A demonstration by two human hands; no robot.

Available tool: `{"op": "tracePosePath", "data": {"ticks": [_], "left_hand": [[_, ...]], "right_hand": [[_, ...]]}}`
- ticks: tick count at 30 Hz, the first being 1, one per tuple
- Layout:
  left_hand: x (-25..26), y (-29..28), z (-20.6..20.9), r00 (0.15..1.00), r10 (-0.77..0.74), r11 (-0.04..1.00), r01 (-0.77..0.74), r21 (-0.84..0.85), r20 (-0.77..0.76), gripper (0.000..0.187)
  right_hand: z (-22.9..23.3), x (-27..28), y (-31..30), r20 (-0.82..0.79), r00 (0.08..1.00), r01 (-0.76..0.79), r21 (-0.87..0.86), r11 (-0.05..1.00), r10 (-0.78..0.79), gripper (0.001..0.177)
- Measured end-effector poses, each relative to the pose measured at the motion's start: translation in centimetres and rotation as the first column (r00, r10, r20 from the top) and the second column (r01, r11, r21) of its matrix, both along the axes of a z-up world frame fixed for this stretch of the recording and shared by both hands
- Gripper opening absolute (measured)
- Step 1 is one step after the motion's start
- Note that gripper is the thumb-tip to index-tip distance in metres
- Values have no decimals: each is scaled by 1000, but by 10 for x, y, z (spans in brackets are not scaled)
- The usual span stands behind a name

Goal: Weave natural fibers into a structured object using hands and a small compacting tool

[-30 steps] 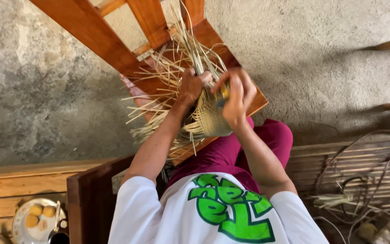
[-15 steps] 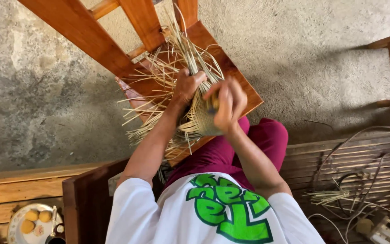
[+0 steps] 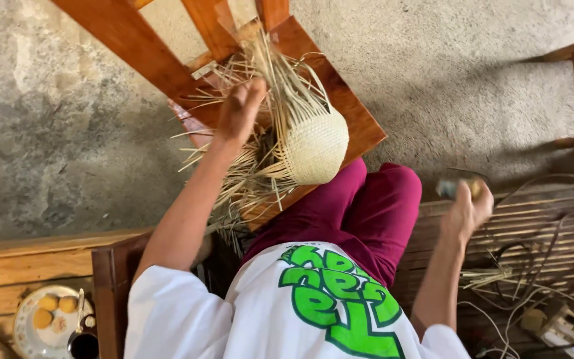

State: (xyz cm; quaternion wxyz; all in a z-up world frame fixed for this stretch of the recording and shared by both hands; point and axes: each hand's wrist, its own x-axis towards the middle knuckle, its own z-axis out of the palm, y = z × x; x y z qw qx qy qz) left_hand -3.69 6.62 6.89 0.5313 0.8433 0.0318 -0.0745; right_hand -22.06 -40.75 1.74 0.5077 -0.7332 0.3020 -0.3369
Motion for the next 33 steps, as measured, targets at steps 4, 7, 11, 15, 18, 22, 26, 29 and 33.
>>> {"op": "tracePosePath", "data": {"ticks": [4,7,11,15,18,22,26,29,33], "left_hand": [[-56,21,118,972,-217,972,224,78,-86,91],[-72,30,118,853,-470,834,513,202,-227,110],[-76,25,109,742,-666,669,637,384,-70,123],[-63,22,96,694,-716,586,652,480,-68,102],[-61,20,101,686,-719,635,583,507,112,79],[-60,20,90,692,-722,595,638,489,-24,68],[-55,21,95,690,-722,634,631,447,51,72],[-59,26,73,696,-707,654,579,486,123,74],[-67,20,51,684,-662,696,409,590,307,68]], "right_hand": [[-65,-54,-47,-143,970,148,-300,942,-198,42],[-90,-84,-54,-202,948,122,-490,863,-248,45],[-122,-110,-62,-176,960,64,-624,778,-219,50],[-126,-123,-56,-209,959,31,-598,801,-193,50],[-164,-134,-74,-214,958,55,-524,850,-193,55],[-173,-139,-75,-244,952,35,-519,854,-187,52],[-180,-139,-84,-260,942,47,-525,850,-213,49],[-140,-126,-66,-334,916,-5,-561,828,-221,57],[-73,-68,-32,-218,970,-49,-617,786,-110,58]]}}
